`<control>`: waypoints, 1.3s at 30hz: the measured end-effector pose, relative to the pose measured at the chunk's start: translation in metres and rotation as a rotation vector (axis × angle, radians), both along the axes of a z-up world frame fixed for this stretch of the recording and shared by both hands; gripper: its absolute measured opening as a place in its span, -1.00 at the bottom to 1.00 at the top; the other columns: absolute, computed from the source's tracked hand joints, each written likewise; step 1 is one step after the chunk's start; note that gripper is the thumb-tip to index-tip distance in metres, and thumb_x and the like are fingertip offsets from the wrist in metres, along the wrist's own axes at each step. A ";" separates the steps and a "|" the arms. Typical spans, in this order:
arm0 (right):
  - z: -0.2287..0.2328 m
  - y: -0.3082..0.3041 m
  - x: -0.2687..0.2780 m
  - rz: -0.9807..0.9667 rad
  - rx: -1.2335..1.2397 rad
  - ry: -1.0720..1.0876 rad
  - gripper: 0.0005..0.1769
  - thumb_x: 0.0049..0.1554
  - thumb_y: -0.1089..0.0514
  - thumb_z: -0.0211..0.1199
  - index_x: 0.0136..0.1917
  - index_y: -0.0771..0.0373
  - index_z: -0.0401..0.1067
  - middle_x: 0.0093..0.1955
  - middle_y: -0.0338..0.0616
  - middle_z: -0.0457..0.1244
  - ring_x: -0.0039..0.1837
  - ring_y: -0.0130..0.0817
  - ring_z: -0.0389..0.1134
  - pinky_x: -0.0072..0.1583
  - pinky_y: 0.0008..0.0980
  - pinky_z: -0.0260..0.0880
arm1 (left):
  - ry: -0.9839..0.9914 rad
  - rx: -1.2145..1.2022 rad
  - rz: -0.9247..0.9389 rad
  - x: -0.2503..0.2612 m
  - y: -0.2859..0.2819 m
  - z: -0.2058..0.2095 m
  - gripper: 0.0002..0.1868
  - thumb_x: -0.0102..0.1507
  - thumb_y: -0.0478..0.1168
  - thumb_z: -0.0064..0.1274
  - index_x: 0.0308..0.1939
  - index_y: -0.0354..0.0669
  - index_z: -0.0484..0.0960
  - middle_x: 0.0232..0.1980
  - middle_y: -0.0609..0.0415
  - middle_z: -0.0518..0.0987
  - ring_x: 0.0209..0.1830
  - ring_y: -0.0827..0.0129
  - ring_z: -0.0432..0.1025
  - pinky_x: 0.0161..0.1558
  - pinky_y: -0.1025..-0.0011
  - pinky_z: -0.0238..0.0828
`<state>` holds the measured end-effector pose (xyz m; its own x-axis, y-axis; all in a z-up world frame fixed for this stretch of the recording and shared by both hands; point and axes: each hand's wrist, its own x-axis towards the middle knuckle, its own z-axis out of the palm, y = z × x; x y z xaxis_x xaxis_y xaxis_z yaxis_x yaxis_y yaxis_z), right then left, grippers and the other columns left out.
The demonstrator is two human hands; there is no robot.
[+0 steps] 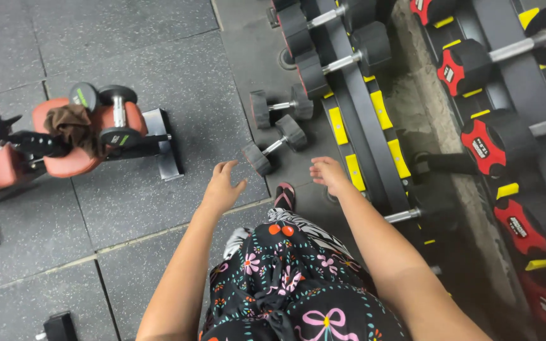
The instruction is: Cleaning a row of dumbbells on a storage rack using a cloth and spray bottle.
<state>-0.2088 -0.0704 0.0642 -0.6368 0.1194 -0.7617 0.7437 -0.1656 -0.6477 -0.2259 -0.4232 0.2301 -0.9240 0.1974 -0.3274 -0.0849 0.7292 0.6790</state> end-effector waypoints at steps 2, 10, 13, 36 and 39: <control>-0.003 0.003 -0.008 -0.022 -0.009 0.008 -0.70 0.17 0.18 0.12 0.17 0.13 0.47 -0.04 -0.19 0.38 -0.05 -0.38 0.41 0.00 -0.27 0.47 | -0.010 -0.008 -0.026 -0.013 0.013 0.003 -0.31 0.16 -0.09 0.22 0.34 -0.15 0.39 0.42 -0.24 0.31 0.31 -0.14 0.36 0.28 0.16 0.35; -0.015 -0.023 -0.013 -0.181 -0.049 0.008 -0.70 0.17 0.15 0.14 0.17 0.12 0.48 -0.05 -0.19 0.38 -0.05 -0.41 0.40 -0.01 -0.30 0.46 | 0.028 -0.041 -0.232 -0.065 0.045 -0.010 -0.31 0.16 -0.07 0.25 0.33 -0.16 0.41 0.37 -0.28 0.35 0.31 -0.17 0.35 0.29 0.15 0.33; -0.017 -0.033 -0.011 -0.215 -0.043 0.041 -0.73 0.18 0.14 0.13 0.15 0.15 0.47 -0.07 -0.18 0.38 -0.08 -0.39 0.40 -0.05 -0.30 0.46 | 0.015 -0.033 -0.314 -0.081 0.054 -0.010 -0.34 0.18 -0.07 0.22 0.33 -0.14 0.42 0.39 -0.27 0.35 0.30 -0.15 0.37 0.28 0.16 0.34; 0.012 -0.186 -0.038 -0.647 0.089 0.030 -0.75 0.24 0.06 0.09 0.11 0.14 0.48 -0.06 -0.23 0.37 -0.07 -0.44 0.36 -0.06 -0.38 0.42 | 0.058 0.039 -0.969 -0.211 0.006 -0.039 -0.32 0.19 -0.06 0.22 0.34 -0.22 0.41 0.38 -0.33 0.37 0.37 -0.18 0.30 0.34 0.15 0.26; 0.031 -0.185 -0.054 -0.634 0.087 0.050 -0.75 0.22 0.09 0.10 0.12 0.14 0.47 -0.06 -0.22 0.38 -0.06 -0.43 0.38 -0.05 -0.35 0.42 | 0.047 0.052 -0.970 -0.221 0.001 -0.032 -0.29 0.18 -0.07 0.23 0.36 -0.22 0.39 0.35 -0.32 0.39 0.36 -0.17 0.30 0.34 0.14 0.26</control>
